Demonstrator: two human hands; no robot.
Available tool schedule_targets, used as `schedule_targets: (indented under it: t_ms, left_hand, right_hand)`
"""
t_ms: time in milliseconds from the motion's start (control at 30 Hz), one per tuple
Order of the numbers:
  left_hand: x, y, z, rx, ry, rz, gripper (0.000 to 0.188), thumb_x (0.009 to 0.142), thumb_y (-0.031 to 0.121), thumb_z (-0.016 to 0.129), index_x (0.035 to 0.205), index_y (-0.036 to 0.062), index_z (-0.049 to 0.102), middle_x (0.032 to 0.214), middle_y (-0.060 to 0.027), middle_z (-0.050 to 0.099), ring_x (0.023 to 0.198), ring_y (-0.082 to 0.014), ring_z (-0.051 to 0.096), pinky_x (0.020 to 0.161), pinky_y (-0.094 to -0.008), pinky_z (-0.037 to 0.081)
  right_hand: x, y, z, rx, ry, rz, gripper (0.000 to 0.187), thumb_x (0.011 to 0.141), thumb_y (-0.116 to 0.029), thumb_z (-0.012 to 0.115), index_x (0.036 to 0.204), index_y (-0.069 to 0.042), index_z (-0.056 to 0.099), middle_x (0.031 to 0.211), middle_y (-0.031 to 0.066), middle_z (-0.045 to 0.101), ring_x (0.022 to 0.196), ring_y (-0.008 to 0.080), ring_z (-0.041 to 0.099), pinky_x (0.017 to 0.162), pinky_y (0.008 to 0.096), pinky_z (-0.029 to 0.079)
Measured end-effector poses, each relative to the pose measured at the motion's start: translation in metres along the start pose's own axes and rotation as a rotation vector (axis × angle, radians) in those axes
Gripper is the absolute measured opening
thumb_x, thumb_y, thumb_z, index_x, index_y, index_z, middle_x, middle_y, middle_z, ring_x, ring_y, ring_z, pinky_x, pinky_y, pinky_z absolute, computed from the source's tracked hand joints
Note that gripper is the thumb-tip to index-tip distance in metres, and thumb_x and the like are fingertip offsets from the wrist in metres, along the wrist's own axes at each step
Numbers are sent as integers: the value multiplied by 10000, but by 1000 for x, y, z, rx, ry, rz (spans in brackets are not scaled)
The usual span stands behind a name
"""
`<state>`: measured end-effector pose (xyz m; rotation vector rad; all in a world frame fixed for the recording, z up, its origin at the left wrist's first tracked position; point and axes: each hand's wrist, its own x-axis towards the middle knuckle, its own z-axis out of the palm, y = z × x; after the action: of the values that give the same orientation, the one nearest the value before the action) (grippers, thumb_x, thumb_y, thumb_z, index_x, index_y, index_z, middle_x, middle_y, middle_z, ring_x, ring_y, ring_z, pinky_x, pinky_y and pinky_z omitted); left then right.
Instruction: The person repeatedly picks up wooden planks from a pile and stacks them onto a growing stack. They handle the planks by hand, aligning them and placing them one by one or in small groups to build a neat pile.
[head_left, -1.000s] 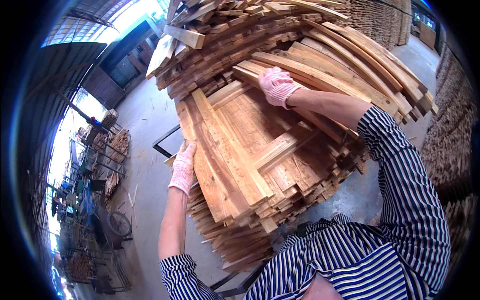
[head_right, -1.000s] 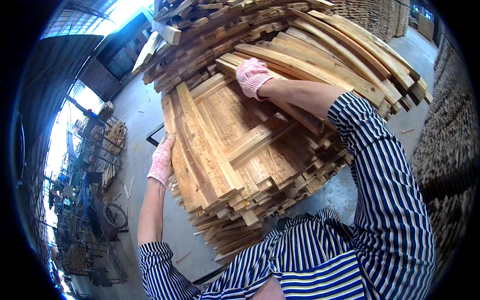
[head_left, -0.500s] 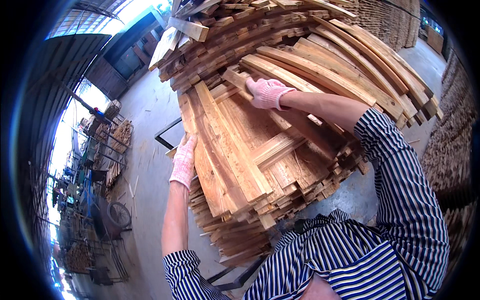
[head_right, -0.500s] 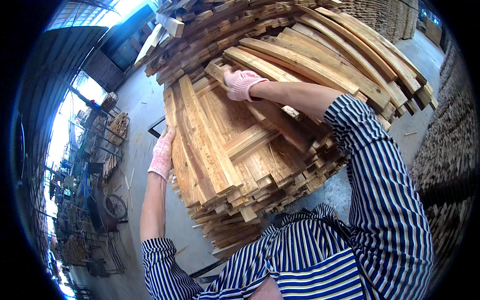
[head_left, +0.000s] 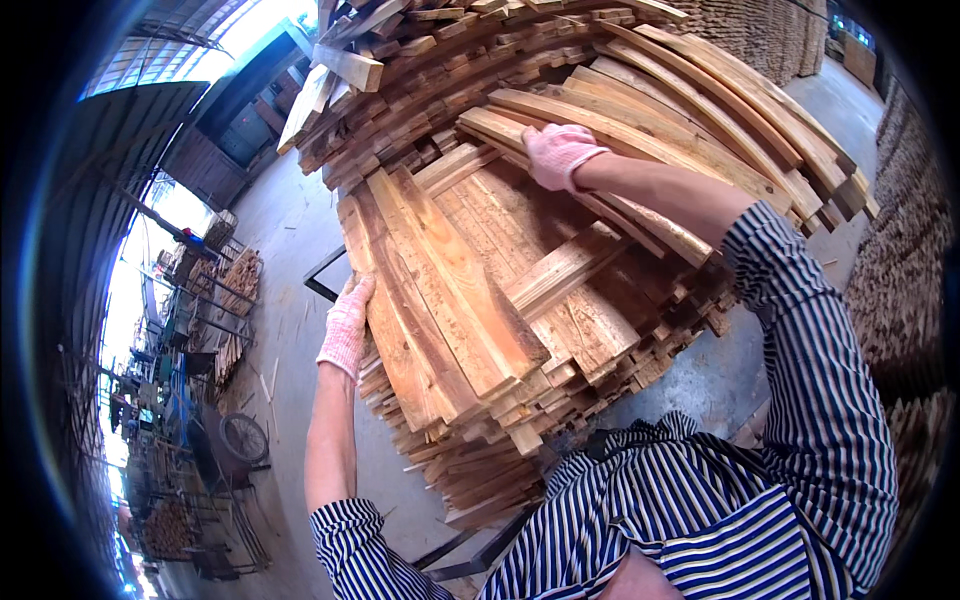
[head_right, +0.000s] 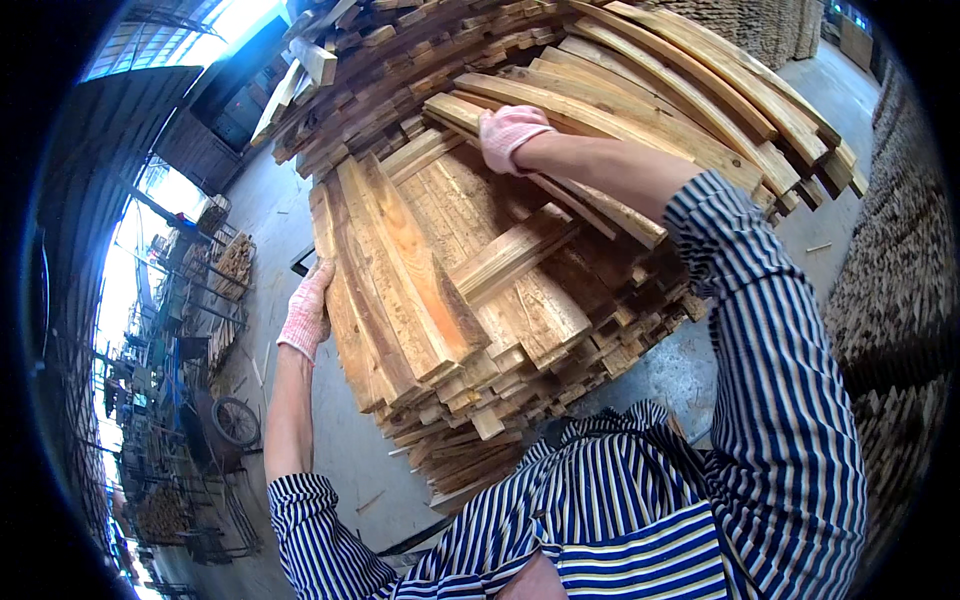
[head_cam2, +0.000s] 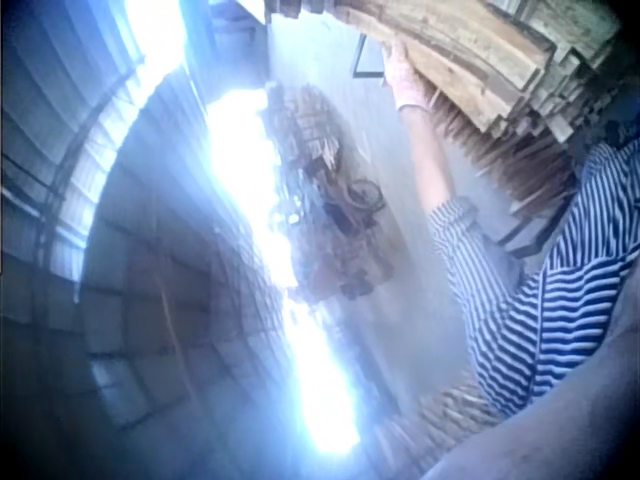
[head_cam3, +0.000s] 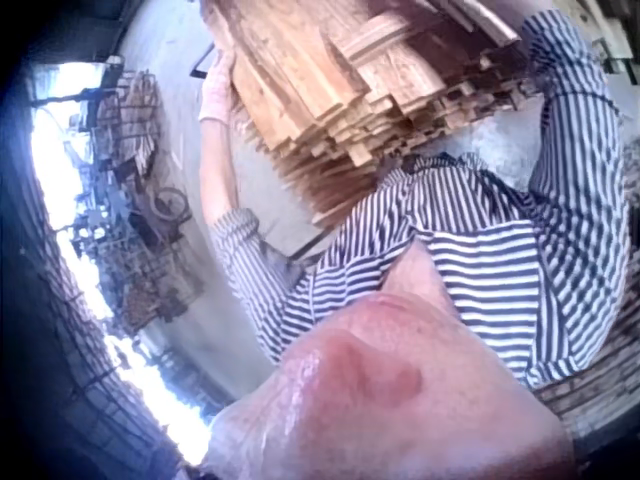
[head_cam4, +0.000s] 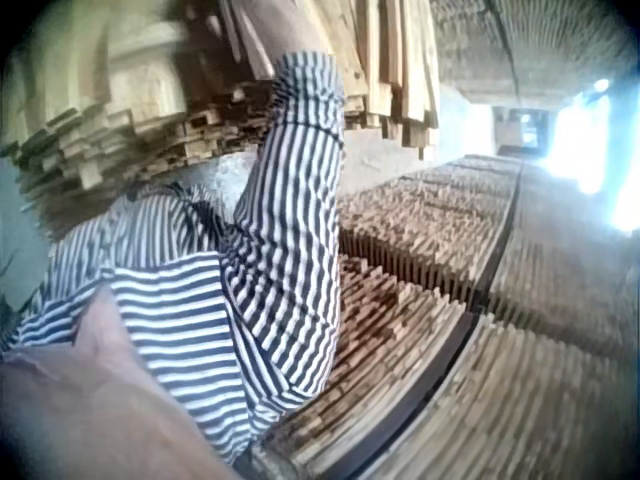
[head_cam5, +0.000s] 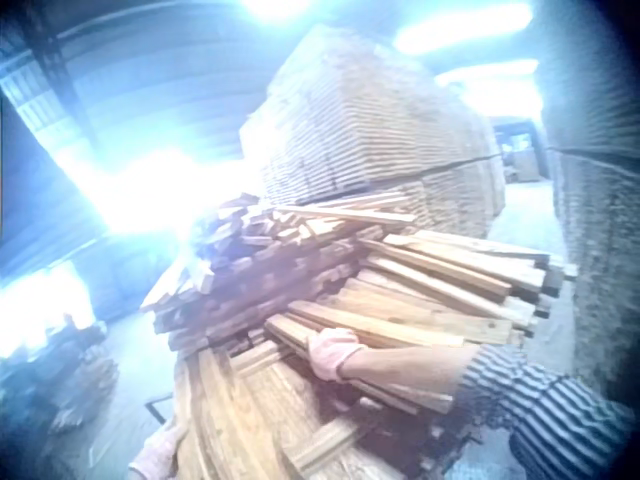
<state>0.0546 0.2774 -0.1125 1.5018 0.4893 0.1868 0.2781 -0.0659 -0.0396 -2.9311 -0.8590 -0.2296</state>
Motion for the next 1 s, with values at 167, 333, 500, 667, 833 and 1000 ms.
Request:
schedule_targets:
  t_ms: [167,333,500,667,833,1000]
  left_hand:
    - [14,-2,-9,31,57,-9,575,988,400,576,1475,142,416,1311,-115,602,1098,-250,655,892,-442,575]
    - [12,-12,-29,20,49,5,537,1003,386,554,1464,139,434,1300,-109,613,1083,-242,658,878,-436,577]
    - [30,5,2,7,-26,0,619,997,334,579,1495,23,381,1386,-99,551,1173,-192,580,992,-324,477]
    - [20,-12,-44,20,31,15,450,1010,340,544,1365,64,523,1232,-128,649,1032,-253,676,867,-431,580]
    - [32,-6,14,-18,5,74,495,1012,348,536,1409,57,490,1232,-133,645,1030,-254,676,859,-417,585]
    - [17,-3,2,20,64,18,516,1009,370,536,1416,58,482,1262,-143,624,1027,-255,676,857,-413,587]
  right_hand:
    - [-32,-10,-18,100,38,-42,326,859,-287,621,1144,-131,627,998,218,662,879,383,698,711,491,577]
    - [-25,-100,-21,358,-149,-95,345,927,-262,504,1202,-86,619,978,214,671,858,335,695,725,480,574]
    - [16,-131,26,536,29,-260,479,952,-369,466,1114,25,687,1161,276,658,1064,417,658,913,492,529]
    - [-20,-173,30,675,-79,-41,665,932,-410,491,1415,22,339,1246,341,558,1157,455,588,977,517,474]
    - [12,-102,42,727,-72,-181,696,921,-515,519,1339,35,432,1268,318,559,1168,459,575,974,506,475]
    - [17,-22,7,-151,-21,-39,371,813,-246,739,1133,-66,681,1033,160,716,814,266,725,609,384,588]
